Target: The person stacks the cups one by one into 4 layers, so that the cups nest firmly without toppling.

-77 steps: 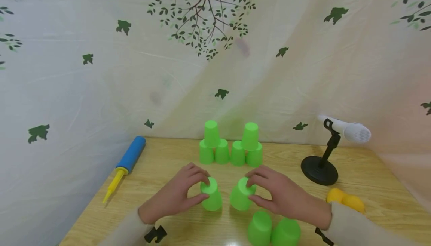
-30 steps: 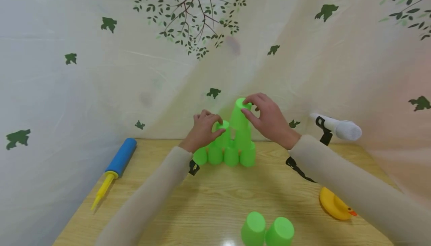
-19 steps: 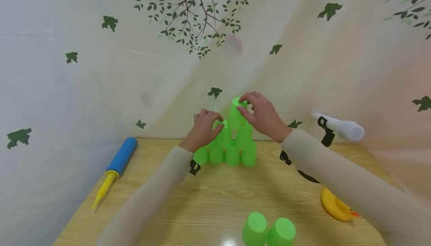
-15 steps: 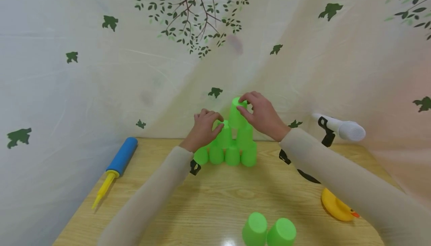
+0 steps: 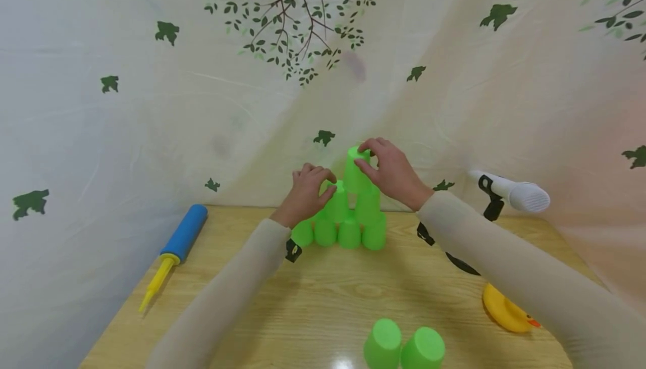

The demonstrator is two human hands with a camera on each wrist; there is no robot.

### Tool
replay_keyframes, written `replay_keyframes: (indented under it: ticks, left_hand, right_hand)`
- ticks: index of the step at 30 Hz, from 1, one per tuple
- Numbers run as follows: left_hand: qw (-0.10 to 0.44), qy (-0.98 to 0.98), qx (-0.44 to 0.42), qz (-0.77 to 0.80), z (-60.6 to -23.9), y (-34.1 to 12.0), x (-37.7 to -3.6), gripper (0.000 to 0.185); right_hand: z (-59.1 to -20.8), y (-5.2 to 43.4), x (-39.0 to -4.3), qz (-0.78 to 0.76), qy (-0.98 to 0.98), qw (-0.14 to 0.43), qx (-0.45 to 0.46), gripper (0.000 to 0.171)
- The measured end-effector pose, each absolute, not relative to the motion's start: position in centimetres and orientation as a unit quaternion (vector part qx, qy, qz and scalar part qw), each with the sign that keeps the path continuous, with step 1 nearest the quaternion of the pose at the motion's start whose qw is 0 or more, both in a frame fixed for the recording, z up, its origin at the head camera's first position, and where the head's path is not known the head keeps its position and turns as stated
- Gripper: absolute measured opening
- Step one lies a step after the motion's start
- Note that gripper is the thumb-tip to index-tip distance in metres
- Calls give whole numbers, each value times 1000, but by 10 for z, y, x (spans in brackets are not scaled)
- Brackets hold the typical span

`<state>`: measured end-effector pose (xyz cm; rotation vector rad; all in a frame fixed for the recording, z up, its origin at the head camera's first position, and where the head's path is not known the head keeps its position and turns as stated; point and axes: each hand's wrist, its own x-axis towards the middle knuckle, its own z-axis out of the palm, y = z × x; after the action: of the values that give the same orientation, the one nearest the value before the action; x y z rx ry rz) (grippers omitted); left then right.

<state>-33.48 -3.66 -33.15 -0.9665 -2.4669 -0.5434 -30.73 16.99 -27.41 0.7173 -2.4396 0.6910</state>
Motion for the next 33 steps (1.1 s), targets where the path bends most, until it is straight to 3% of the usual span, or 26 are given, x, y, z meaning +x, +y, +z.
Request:
replay_keyframes:
  ticks: [14, 23, 33]
  left_hand:
    - [213, -896, -342, -186, -329, -36, -335, 17]
    - [245, -882, -344, -210, -323, -46, -329, 12]
    - [264, -816, -443, -260, -317, -48, -291, 10]
  right_hand:
    - [-279, 174, -306, 295, -893, 222, 257, 40]
    - [-284, 181, -292, 263, -902, 248, 235, 45]
    - [-300, 200, -255, 257, -892, 275, 252, 40]
